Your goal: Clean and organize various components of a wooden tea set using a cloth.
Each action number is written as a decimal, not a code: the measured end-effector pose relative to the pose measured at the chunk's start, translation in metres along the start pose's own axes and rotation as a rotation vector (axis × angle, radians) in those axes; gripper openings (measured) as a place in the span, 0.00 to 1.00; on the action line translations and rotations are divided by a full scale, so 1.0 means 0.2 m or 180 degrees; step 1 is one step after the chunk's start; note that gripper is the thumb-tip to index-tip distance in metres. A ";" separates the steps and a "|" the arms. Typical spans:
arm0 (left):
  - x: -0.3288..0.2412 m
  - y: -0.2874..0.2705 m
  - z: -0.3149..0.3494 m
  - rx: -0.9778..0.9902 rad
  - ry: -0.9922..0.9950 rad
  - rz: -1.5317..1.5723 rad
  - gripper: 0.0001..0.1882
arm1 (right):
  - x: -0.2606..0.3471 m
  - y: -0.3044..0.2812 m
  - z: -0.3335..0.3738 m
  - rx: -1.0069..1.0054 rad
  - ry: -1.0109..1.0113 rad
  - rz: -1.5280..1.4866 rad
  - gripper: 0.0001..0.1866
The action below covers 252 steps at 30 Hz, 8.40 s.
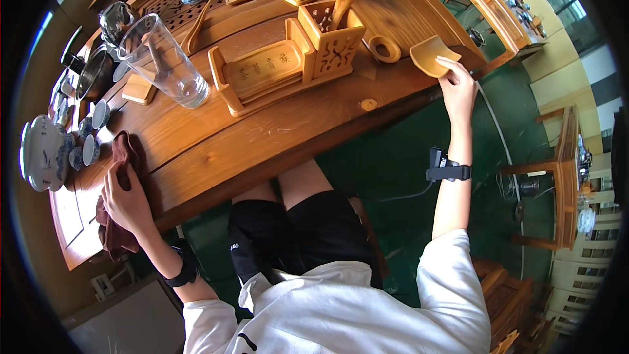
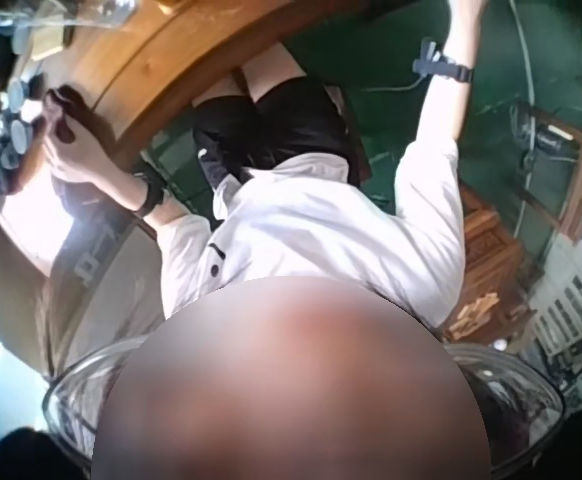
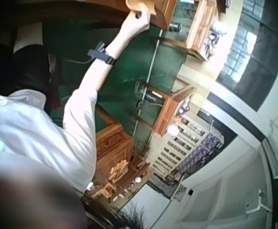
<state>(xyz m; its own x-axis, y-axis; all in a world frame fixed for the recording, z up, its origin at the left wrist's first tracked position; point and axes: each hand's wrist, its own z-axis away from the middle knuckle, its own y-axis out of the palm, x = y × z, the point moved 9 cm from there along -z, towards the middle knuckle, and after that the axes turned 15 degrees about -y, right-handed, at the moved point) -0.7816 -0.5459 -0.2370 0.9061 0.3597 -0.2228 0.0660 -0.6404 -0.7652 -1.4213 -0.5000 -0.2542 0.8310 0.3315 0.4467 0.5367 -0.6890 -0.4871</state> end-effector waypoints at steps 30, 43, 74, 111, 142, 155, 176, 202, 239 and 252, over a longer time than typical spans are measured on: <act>-0.37 0.04 0.11 0.0728 0.1159 0.0247 0.27 | 0.09 0.05 0.01 0.0501 -0.0561 0.1807 0.28; -0.37 -0.04 0.02 0.2155 0.1668 0.0128 0.32 | 0.64 -0.13 0.30 -0.1938 -0.2537 0.2787 0.15; -0.73 0.65 -0.38 0.1891 0.2941 -0.1068 0.36 | 1.23 0.78 0.42 -0.0264 -0.2538 0.0377 0.13; -0.59 0.34 -0.40 0.1514 0.2981 -0.0471 0.21 | 1.20 0.76 0.43 -0.0140 -0.2113 0.0053 0.13; 0.42 -0.34 0.02 -0.0356 0.0608 0.1909 0.10 | 2.33 1.37 0.39 0.1487 -0.3206 -0.0925 0.50; 0.34 -0.26 0.10 0.0193 0.0579 0.2674 0.11 | 2.03 1.04 0.22 0.0617 -0.2703 -0.1736 0.19; -0.37 -0.34 0.36 0.0324 0.2216 0.1648 0.19 | 1.48 0.82 0.10 0.2820 -0.1532 0.0006 0.17; -0.54 -0.16 0.40 0.1484 0.2038 0.2246 0.20 | 1.58 0.66 0.05 0.0513 -0.2426 -0.0641 0.20; -0.35 0.05 0.27 0.2734 0.0148 0.2862 0.40 | 1.92 1.15 0.23 0.2018 -0.2216 -0.1296 0.21; -0.36 0.04 0.26 0.2833 0.0129 0.2786 0.44 | 1.64 1.00 0.15 0.2124 -0.1866 -0.0774 0.25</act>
<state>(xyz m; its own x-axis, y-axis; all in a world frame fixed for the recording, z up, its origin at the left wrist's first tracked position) -0.8676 -0.5410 -0.2590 0.5164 0.0137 -0.8563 -0.8561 0.0328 -0.5157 -1.0366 -0.5101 -0.2274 0.5275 0.8177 0.2304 0.5282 -0.1032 -0.8429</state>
